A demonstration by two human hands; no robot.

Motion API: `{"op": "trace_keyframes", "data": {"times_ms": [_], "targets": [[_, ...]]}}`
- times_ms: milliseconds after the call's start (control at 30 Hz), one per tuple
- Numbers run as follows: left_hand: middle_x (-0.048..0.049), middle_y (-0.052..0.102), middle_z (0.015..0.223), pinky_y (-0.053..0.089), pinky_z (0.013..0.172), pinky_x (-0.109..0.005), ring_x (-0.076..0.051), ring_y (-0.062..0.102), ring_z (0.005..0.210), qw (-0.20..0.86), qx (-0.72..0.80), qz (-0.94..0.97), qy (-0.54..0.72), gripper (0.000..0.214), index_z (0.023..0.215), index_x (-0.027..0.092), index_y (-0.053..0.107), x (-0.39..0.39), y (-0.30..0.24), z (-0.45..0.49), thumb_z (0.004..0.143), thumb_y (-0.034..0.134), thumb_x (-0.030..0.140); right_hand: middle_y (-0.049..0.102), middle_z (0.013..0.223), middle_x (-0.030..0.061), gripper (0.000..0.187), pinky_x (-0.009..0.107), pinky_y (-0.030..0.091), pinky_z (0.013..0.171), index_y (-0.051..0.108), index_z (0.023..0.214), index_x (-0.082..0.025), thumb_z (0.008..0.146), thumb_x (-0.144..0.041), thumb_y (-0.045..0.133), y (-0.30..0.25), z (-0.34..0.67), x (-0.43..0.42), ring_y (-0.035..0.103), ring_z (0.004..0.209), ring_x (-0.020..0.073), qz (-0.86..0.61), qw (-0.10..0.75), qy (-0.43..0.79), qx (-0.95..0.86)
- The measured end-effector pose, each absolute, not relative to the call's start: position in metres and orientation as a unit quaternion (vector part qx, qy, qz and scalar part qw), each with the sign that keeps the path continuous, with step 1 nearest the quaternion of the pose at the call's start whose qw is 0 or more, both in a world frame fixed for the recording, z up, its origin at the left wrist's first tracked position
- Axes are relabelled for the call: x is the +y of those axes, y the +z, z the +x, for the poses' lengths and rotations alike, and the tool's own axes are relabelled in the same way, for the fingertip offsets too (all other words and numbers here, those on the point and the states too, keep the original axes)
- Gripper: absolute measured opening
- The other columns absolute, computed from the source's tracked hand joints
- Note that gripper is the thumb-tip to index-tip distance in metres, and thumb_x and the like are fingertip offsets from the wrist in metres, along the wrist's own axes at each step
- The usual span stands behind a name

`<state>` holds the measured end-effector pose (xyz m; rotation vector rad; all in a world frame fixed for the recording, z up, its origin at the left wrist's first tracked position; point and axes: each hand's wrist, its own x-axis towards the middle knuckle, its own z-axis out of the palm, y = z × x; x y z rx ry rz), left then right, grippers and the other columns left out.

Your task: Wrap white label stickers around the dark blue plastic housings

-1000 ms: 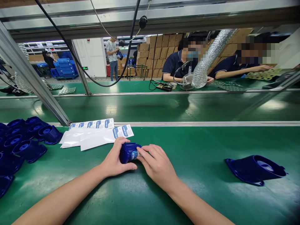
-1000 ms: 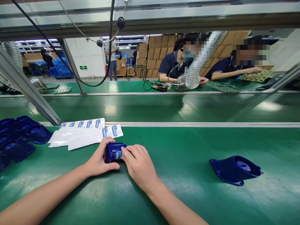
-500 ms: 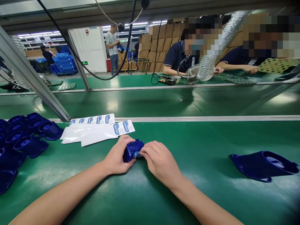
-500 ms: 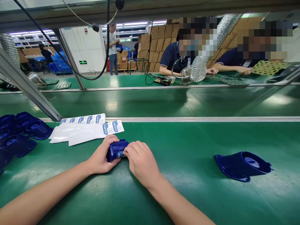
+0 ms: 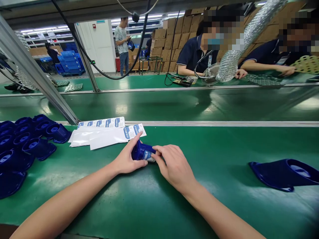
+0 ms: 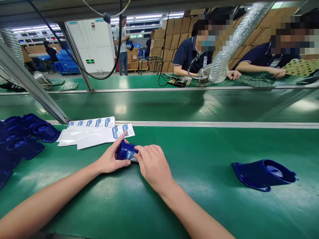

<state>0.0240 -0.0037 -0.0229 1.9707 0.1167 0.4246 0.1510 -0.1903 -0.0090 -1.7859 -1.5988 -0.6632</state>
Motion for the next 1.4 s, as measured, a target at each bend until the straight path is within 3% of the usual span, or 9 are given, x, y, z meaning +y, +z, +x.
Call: {"op": "trace_keyframes", "data": {"times_ms": [100,233,333,400,567,800,967,1167,1400], "targets": [[-0.0137,0.052,0.152,0.035,0.126,-0.056,-0.034,0.052,0.142,0.524,0.044,0.807,0.269,0.098,0.161,0.029,0.039,-0.007,-0.031,0.022,0.078,0.090,0.034,0.070,0.088,0.0029,0.024,0.038,0.050,0.080,0.064,0.128,-0.017,0.104,-0.015,0.062,-0.011,0.153,-0.190,0.064,0.081,0.0188,-0.678,0.360,-0.214,-0.603],[-0.0137,0.063,0.137,0.051,0.111,-0.046,-0.032,0.063,0.126,0.565,0.069,0.742,0.355,0.102,0.155,0.025,0.046,-0.015,-0.030,0.021,0.069,0.098,0.042,0.072,0.090,0.0029,0.008,0.035,0.052,0.077,0.074,0.097,-0.022,0.101,-0.019,0.067,-0.011,0.153,-0.188,0.066,0.084,0.0178,-0.677,0.483,-0.086,-0.548],[-0.0119,0.065,0.129,0.049,0.110,-0.047,-0.032,0.063,0.121,0.572,0.076,0.738,0.349,0.101,0.148,0.024,0.053,-0.016,-0.028,0.024,0.062,0.101,0.050,0.072,0.095,0.0047,0.013,0.038,0.053,0.084,0.074,0.088,-0.022,0.097,-0.030,0.069,-0.012,0.154,-0.185,0.068,0.092,0.0208,-0.692,0.537,0.035,-0.481],[-0.0117,0.064,0.127,0.046,0.113,-0.049,-0.032,0.063,0.120,0.611,0.064,0.725,0.310,0.109,0.151,0.024,0.048,-0.014,-0.028,0.027,0.060,0.101,0.053,0.073,0.093,0.0047,0.018,0.038,0.054,0.083,0.074,0.085,-0.022,0.094,-0.037,0.069,-0.014,0.155,-0.183,0.068,0.089,0.0217,-0.699,0.545,0.117,-0.449],[-0.0151,0.065,0.140,0.054,0.109,-0.053,-0.033,0.067,0.125,0.770,0.030,0.621,0.144,0.141,0.166,0.036,0.008,-0.006,-0.031,0.031,0.062,0.103,0.027,0.077,0.088,0.0063,0.032,0.037,0.056,0.078,0.076,0.088,-0.019,0.089,-0.051,0.073,-0.019,0.157,-0.182,0.069,0.082,0.0224,-0.689,0.579,0.237,-0.368],[-0.0146,0.067,0.138,0.052,0.113,-0.052,-0.034,0.066,0.127,0.766,0.049,0.628,0.128,0.125,0.162,0.030,0.030,-0.002,-0.025,0.030,0.060,0.102,0.019,0.080,0.087,0.0069,0.036,0.038,0.061,0.077,0.080,0.087,-0.020,0.082,-0.055,0.079,-0.015,0.161,-0.183,0.072,0.080,0.0228,-0.660,0.591,0.313,-0.343],[-0.0109,0.071,0.126,0.056,0.105,-0.050,-0.030,0.072,0.112,0.762,0.057,0.632,0.133,0.116,0.155,0.029,0.038,-0.006,-0.023,0.031,0.059,0.102,0.018,0.079,0.082,0.0058,0.035,0.034,0.059,0.071,0.079,0.083,-0.020,0.083,-0.055,0.078,-0.013,0.160,-0.184,0.071,0.075,0.0209,-0.665,0.585,0.305,-0.349],[-0.0091,0.070,0.126,0.055,0.105,-0.046,-0.027,0.070,0.111,0.747,0.078,0.637,0.173,0.093,0.137,0.024,0.053,-0.009,-0.021,0.033,0.058,0.102,0.020,0.077,0.080,0.0035,0.026,0.033,0.054,0.065,0.077,0.083,-0.022,0.094,-0.044,0.069,-0.012,0.147,-0.188,0.068,0.072,0.0197,-0.714,0.568,0.132,-0.387],[-0.0056,0.071,0.117,0.056,0.097,-0.042,-0.025,0.069,0.105,0.732,0.116,0.641,0.200,0.089,0.133,0.025,0.054,-0.009,-0.019,0.033,0.058,0.102,0.026,0.075,0.077,0.0014,0.019,0.032,0.054,0.064,0.074,0.083,-0.023,0.096,-0.034,0.068,-0.009,0.141,-0.187,0.065,0.068,0.0177,-0.709,0.568,0.026,-0.417]]}}
